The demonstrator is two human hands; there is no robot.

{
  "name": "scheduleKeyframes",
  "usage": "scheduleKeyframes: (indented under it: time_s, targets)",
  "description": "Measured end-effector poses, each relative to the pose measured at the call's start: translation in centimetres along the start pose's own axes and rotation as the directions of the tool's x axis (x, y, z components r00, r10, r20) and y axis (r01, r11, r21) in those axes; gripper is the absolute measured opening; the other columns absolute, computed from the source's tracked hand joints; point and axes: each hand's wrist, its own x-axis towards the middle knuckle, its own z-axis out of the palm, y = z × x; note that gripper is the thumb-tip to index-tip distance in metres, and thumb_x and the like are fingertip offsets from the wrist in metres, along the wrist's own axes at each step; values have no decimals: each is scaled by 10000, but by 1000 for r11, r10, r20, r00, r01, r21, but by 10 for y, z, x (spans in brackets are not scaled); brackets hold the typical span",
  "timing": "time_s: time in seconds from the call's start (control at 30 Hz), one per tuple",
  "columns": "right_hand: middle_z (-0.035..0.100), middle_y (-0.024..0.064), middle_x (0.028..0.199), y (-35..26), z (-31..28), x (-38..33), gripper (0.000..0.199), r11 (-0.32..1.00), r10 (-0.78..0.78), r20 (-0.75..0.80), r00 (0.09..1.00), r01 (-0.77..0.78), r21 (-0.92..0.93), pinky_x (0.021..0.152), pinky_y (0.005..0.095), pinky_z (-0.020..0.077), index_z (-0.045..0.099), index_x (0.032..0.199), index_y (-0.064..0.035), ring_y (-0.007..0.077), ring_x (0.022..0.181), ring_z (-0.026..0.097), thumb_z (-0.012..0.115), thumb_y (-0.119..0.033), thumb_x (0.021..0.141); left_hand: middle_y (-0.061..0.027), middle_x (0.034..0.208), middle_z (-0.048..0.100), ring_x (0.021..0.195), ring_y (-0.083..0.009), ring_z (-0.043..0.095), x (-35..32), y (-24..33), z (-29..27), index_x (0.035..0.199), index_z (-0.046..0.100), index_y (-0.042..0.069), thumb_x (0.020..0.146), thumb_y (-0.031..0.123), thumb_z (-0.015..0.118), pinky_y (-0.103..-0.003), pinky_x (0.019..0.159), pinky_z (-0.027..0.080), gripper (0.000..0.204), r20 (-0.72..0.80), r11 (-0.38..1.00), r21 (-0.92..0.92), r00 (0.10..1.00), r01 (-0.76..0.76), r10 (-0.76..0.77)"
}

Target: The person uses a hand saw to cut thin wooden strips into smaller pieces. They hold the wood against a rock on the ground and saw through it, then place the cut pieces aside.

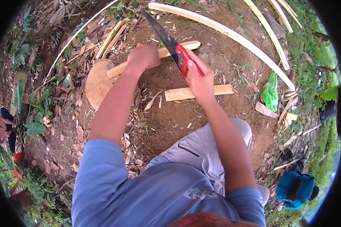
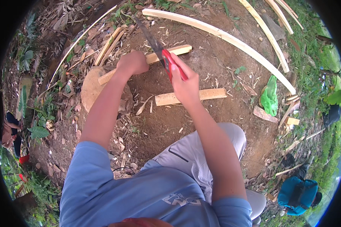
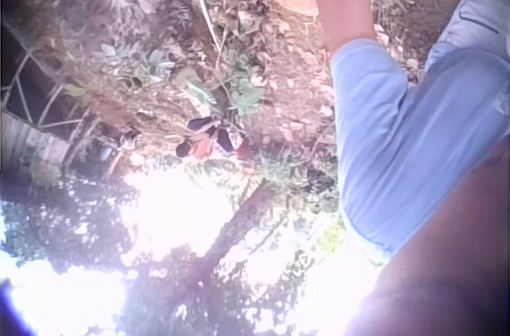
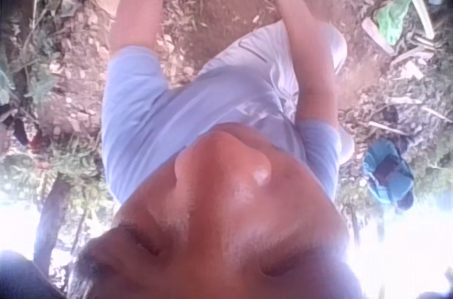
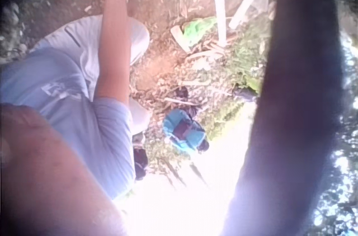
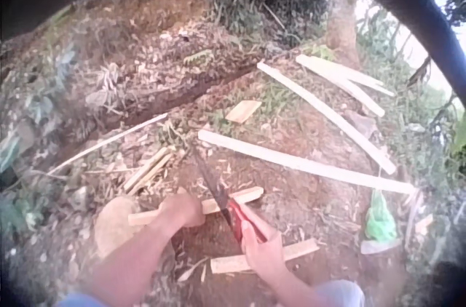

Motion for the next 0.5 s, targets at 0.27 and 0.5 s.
scheduleKeyframes:
  time_s: [0.27, 0.5]
  targets:
    - [630, -37, 793, -80, -131, -191, 467, 960, 89, 10, 996, -83, -269, 579, 205, 378, 570, 1555, 64, 8, 622, 463, 543, -180, 1157, -179, 1192, 800, 1109, -365, 781, 8, -8, 10, 1177, 812, 42, 906, 236, 711, -484, 972, 632, 348, 17, 1000, 25, 1000, -12, 12]
    - [635, -38, 806, -99, -128, -166, 480, 978, 196, -15, 981, -196, -68, 588, 201, 367, 579, 1549, 60, 7, 626, 460, 548, -222, 1163, -173, 1204, 798, 1161, -368, 760, 9, -7, 12, 1178, 815, 53, 901, 211, 699, -486, 975, 630, 339, 1, 1000, 13, 1000, -18, 18]
